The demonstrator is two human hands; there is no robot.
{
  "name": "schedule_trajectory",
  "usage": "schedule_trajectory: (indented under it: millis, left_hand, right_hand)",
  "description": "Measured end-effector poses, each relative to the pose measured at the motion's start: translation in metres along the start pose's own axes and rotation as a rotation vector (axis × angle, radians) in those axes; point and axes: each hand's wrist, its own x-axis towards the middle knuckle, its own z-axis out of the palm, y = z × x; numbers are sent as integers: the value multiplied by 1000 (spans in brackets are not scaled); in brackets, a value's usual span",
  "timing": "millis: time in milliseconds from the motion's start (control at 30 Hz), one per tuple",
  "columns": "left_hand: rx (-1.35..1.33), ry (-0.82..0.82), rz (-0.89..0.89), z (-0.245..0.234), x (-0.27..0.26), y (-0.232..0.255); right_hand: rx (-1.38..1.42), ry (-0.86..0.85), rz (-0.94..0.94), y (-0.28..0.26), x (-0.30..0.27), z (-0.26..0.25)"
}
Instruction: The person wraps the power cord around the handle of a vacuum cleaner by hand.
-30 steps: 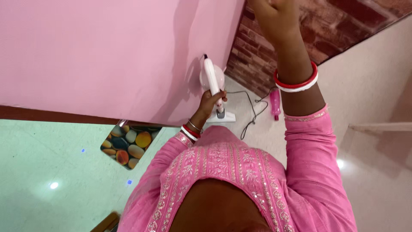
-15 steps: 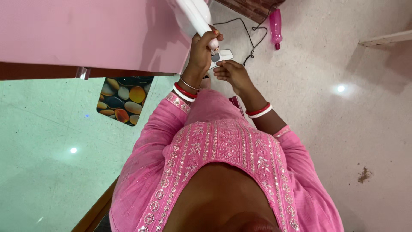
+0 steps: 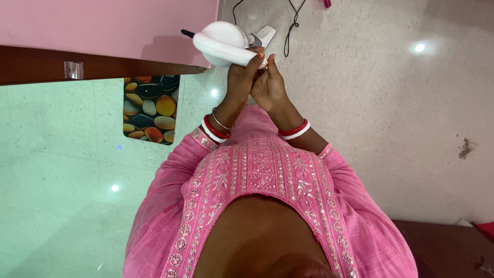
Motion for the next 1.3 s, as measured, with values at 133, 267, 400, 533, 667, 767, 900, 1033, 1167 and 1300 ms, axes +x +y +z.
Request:
schedule_trajectory:
  millis: [133,267,400,533,667,767,900,1033,1167,1300]
  left_hand:
    - [113,-84,-26,-28,-23,3]
    - [171,-188,-41,-67,-49,-7]
    - [365,-367,-36,-101,-64,-9]
    - [667,-706,143,-116,-84,26]
    - [951,-1089,53,-107,-98,75]
    - [852,-1157,22,-110,-103,106]
    - [714,-1248,-37,-119,-101,135]
    - [824,-1102,43,-125,-91,140]
    - [634,-986,-31,-126,-79,134]
    - [626,-995,-95,-119,-68,131]
  right_hand:
    - [77,117,-97,26,-4,2]
    - [141,240,-183,71,-8,-6]
    - [53,270,-285,97,-15,-17]
    - [55,404,-288,112,-9,-17]
    - [28,479,-178,119,-23,1]
    - [-3,598,-32,122,-25,15]
    - [101,571,-58,144,-25,1]
    - [135,635,-220,155,-25,-19]
    - [-22,832,-340,120,-57,-11]
    - [4,779,-306,75,-105,-7]
